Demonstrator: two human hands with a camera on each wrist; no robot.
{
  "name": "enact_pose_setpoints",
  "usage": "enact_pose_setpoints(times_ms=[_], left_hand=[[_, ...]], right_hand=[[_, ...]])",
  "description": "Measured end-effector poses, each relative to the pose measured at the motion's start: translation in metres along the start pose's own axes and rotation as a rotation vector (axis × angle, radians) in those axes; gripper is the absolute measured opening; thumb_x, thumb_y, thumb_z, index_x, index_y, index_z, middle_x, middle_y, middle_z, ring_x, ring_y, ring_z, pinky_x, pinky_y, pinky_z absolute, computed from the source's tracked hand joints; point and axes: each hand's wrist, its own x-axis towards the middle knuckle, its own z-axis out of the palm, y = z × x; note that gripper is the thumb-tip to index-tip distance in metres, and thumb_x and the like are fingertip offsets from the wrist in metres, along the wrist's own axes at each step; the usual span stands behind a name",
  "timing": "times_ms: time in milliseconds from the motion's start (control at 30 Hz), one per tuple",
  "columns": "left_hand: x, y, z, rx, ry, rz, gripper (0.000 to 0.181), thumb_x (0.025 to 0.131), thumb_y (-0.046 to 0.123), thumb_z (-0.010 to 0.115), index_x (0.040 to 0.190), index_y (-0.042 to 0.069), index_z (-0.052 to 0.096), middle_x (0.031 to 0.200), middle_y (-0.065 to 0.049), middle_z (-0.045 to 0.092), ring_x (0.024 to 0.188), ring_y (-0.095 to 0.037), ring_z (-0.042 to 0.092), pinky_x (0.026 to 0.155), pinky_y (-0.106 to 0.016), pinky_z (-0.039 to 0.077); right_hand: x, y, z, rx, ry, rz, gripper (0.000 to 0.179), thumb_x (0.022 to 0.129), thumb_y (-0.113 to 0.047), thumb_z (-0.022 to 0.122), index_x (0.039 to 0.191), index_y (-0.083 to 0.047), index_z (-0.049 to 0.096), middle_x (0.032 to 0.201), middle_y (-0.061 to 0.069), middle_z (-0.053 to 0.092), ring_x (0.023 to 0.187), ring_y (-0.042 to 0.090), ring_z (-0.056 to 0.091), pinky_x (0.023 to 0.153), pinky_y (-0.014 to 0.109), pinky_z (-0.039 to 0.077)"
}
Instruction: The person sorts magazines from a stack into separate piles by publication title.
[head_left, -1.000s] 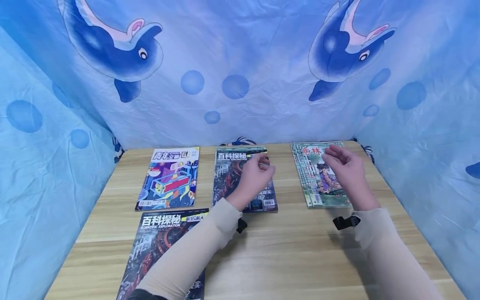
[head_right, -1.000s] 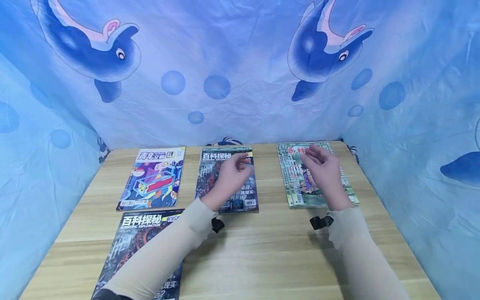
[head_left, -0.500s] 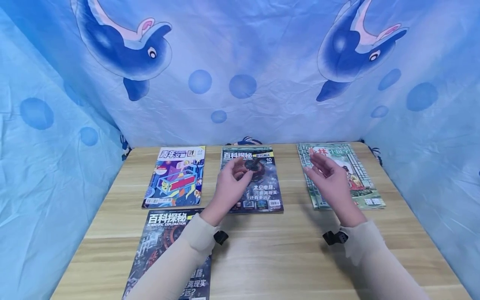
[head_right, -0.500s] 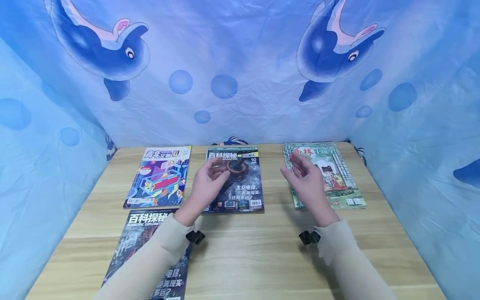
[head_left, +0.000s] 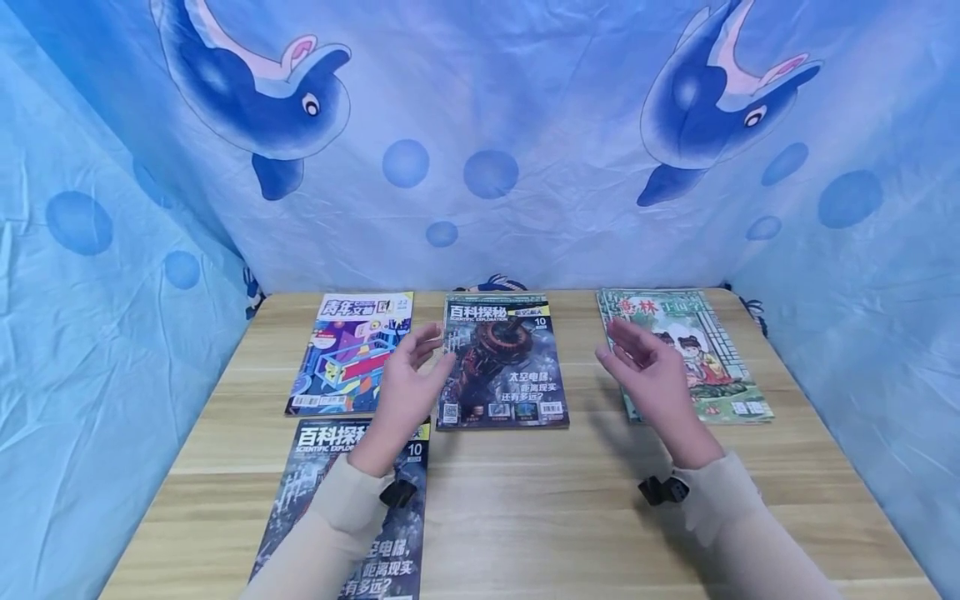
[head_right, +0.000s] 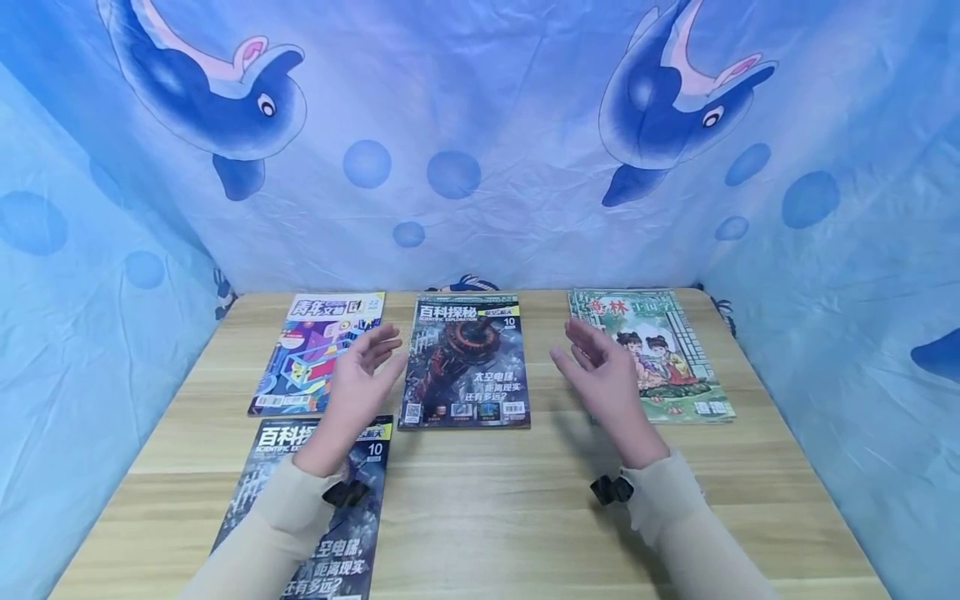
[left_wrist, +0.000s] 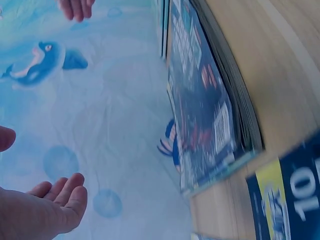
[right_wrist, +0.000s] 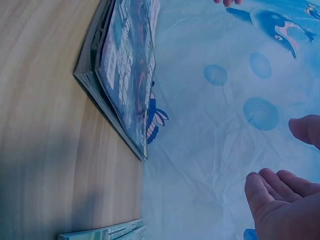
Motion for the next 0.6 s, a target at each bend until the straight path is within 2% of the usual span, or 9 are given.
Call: enact_pose_setpoints(times_ms=[133, 167, 367, 400, 600], left_hand=[[-0.002, -0.002, -0.010, -0.004, 0.030, -0.013, 0.051, 0.097, 0.012, 0.070, 0.142, -0.003, 0.051, 0.138, -0.016, 0.057, 0.124, -0.029, 0.058, 0.107, -0.039, 0.043], [-0.003, 0.002, -0.011, -0.009, 0.030, -0.023, 0.050, 0.097, 0.010, 0.069, 0.141, -0.005, 0.051, 0.138, -0.018, 0.057, 0.123, -0.032, 0.058, 0.107, -0.040, 0.043], [-0.007, -0.003, -0.010, 0.003, 0.010, -0.058, 0.048, 0.098, 0.012, 0.068, 0.141, -0.002, 0.052, 0.136, -0.016, 0.058, 0.121, -0.029, 0.059, 0.106, -0.041, 0.045], [-0.006, -0.009, -0.010, 0.008, 0.010, -0.052, 0.048, 0.098, 0.014, 0.068, 0.141, -0.001, 0.053, 0.136, -0.014, 0.058, 0.121, -0.027, 0.060, 0.105, -0.040, 0.045], [-0.005, -0.013, -0.015, 0.014, 0.028, -0.073, 0.047, 0.097, 0.013, 0.067, 0.139, -0.003, 0.054, 0.134, -0.015, 0.060, 0.122, -0.028, 0.059, 0.105, -0.040, 0.046]], right_hand=[[-0.002, 0.004, 0.002, 0.010, -0.007, 0.019, 0.058, 0.091, -0.020, 0.080, 0.142, -0.004, 0.057, 0.140, 0.016, 0.058, 0.129, 0.028, 0.056, 0.099, 0.027, 0.047], [-0.002, 0.005, 0.003, 0.012, -0.008, 0.028, 0.058, 0.091, -0.020, 0.080, 0.142, -0.003, 0.057, 0.140, 0.016, 0.059, 0.129, 0.028, 0.056, 0.099, 0.026, 0.047], [-0.004, 0.007, 0.008, 0.033, -0.022, 0.072, 0.061, 0.091, -0.018, 0.080, 0.142, 0.002, 0.054, 0.140, 0.019, 0.057, 0.129, 0.030, 0.055, 0.101, 0.027, 0.046], [-0.005, 0.007, 0.009, 0.040, -0.023, 0.075, 0.061, 0.091, -0.017, 0.080, 0.142, 0.002, 0.054, 0.140, 0.019, 0.057, 0.129, 0.030, 0.055, 0.101, 0.027, 0.046], [-0.006, 0.006, 0.013, 0.052, -0.036, 0.065, 0.060, 0.091, -0.015, 0.080, 0.142, 0.002, 0.054, 0.139, 0.020, 0.058, 0.128, 0.031, 0.055, 0.101, 0.028, 0.046]])
